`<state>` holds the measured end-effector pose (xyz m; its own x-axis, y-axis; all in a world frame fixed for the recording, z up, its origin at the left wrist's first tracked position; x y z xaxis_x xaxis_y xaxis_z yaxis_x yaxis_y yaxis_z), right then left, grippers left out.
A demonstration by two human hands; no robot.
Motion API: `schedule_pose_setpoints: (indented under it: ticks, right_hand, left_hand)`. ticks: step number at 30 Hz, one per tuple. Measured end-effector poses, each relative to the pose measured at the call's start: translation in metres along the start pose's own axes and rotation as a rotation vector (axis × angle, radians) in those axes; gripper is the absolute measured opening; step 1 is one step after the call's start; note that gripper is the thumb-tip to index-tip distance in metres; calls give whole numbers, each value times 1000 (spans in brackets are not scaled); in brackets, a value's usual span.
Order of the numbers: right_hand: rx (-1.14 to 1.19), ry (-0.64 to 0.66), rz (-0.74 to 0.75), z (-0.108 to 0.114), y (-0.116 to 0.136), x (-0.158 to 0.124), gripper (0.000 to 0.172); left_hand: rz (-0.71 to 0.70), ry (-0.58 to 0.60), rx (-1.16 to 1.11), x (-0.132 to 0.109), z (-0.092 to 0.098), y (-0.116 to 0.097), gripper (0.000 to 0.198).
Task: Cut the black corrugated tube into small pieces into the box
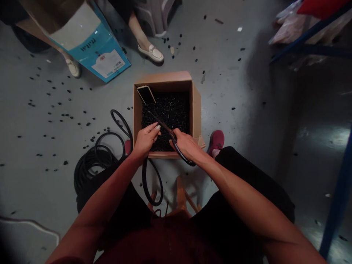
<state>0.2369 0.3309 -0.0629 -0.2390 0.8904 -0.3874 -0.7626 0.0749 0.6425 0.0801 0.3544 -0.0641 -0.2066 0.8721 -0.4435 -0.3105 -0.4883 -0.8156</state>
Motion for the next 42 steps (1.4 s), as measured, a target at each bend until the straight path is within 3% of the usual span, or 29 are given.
schedule_pose_setpoints:
  ticks: [16,31,42]
  right_hand:
    - [-207,87,-58,-13,-15,1,25]
    - [-320,182,-58,-37,-22,-2,30]
    - [-311,111,-75,-35,-28,4,29]
  left_hand:
    - [212,36,-196,-2,-12,24,33]
    - [366,51,-254,-8,-17,65,23]
    - [353,76,-287,-6,-21,63,12]
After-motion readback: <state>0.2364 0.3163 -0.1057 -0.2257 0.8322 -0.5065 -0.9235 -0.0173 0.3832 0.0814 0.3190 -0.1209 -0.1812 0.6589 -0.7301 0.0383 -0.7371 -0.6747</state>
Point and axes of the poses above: each hand's wrist, its own x-axis towards the middle knuckle, its own z-axis out of the back of the hand, y = z × x, the point moved 4 cm from there along x, towards the middle knuckle, and after that the axes turned 9 degrees about -y, right-handed, at the moved point
